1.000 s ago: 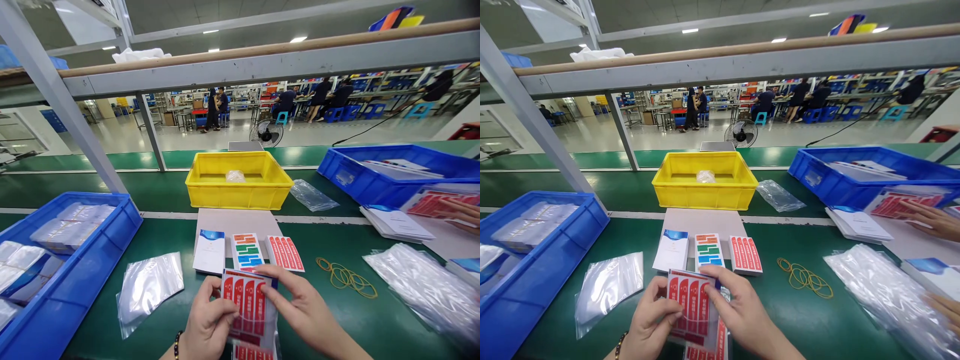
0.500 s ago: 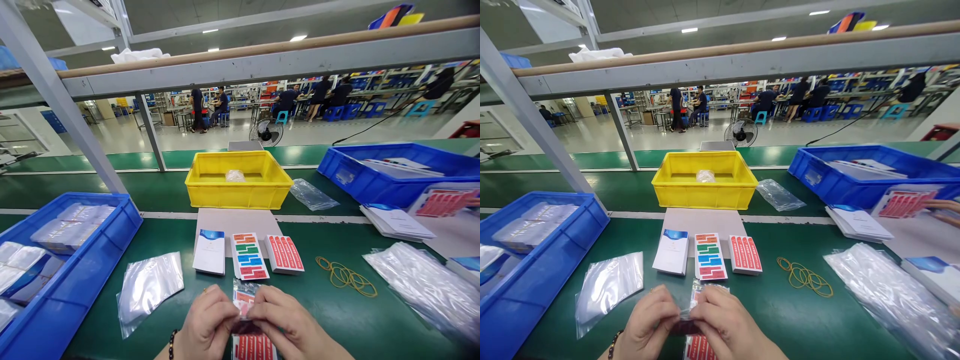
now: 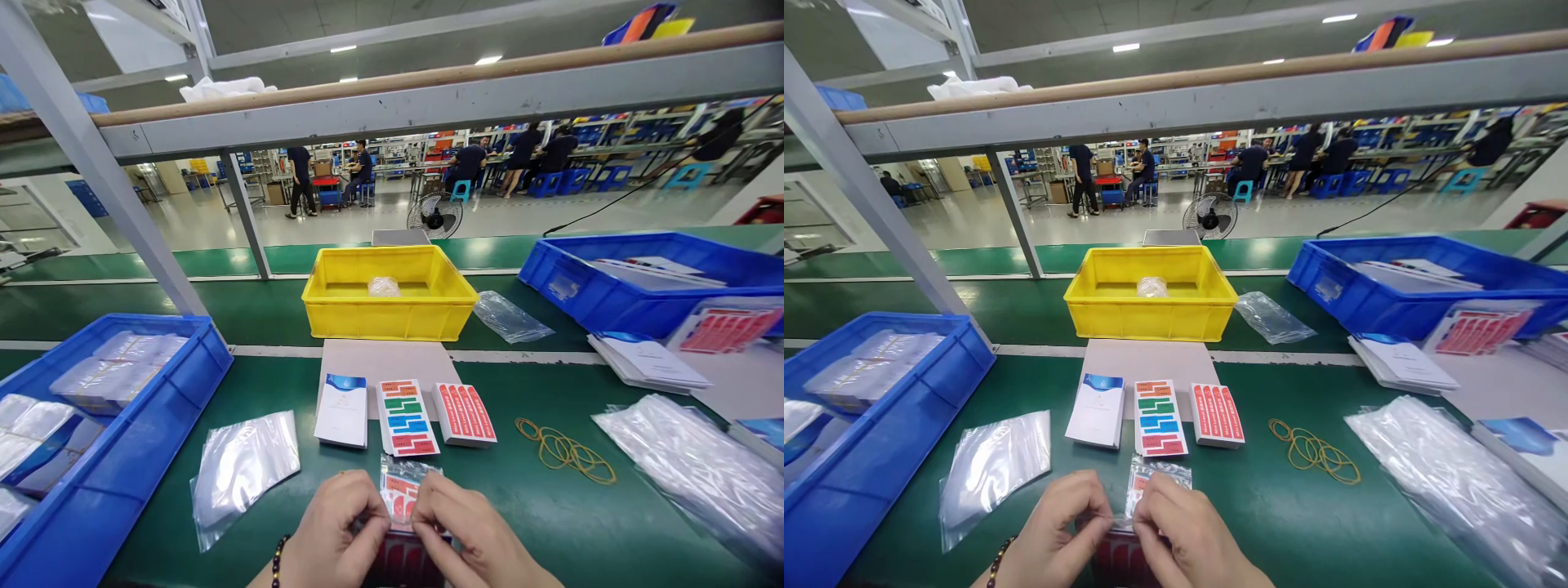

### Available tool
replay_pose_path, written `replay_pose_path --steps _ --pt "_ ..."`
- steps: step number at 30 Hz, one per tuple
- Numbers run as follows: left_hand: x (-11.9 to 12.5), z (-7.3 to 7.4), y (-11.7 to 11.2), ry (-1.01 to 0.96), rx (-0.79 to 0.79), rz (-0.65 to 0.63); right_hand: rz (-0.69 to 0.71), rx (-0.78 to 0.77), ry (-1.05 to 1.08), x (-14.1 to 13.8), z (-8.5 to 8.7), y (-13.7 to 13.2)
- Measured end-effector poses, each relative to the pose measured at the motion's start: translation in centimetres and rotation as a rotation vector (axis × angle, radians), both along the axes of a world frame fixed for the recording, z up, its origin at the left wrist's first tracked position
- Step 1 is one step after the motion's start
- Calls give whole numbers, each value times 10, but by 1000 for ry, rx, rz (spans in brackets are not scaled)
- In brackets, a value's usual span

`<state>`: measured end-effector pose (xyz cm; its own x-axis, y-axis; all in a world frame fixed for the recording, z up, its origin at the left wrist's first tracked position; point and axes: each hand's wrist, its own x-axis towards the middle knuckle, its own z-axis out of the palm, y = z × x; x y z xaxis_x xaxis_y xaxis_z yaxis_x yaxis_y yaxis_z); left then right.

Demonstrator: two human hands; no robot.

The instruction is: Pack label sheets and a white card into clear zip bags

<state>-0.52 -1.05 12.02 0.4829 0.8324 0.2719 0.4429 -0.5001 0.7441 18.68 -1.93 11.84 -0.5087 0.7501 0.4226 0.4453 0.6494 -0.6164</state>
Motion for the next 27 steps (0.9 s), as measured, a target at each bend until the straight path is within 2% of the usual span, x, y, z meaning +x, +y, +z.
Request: replay_pose_path --steps 6,11,13,16,18,20,23,25,27 --pt "13 -10 0 -59 46 -84 14 -30 2 -4 -17 -6" --pt "8 -22 3 19 48 -28 -34 -176 -5 5 -38 4" --pt "-5 -28 6 61 40 64 -105 -238 -21 12 -52 13" --pt "-31 -36 14 116 -50 305 -193 -281 -54 20 -76 26" --pt "-50 -42 20 214 -143 469 -247 -191 -80 23 -92 32" --pt "-71 -48 25 321 -206 611 -334 -16 -97 24 -104 35" --pt "-102 -60 30 416 -252 758 -433 172 -113 23 -113 36" --pt "-119 -68 32 514 -335 821 -440 200 -119 20 -112 35" --pt "-131 -75 34 576 -383 822 -424 209 -116 16 -110 34"
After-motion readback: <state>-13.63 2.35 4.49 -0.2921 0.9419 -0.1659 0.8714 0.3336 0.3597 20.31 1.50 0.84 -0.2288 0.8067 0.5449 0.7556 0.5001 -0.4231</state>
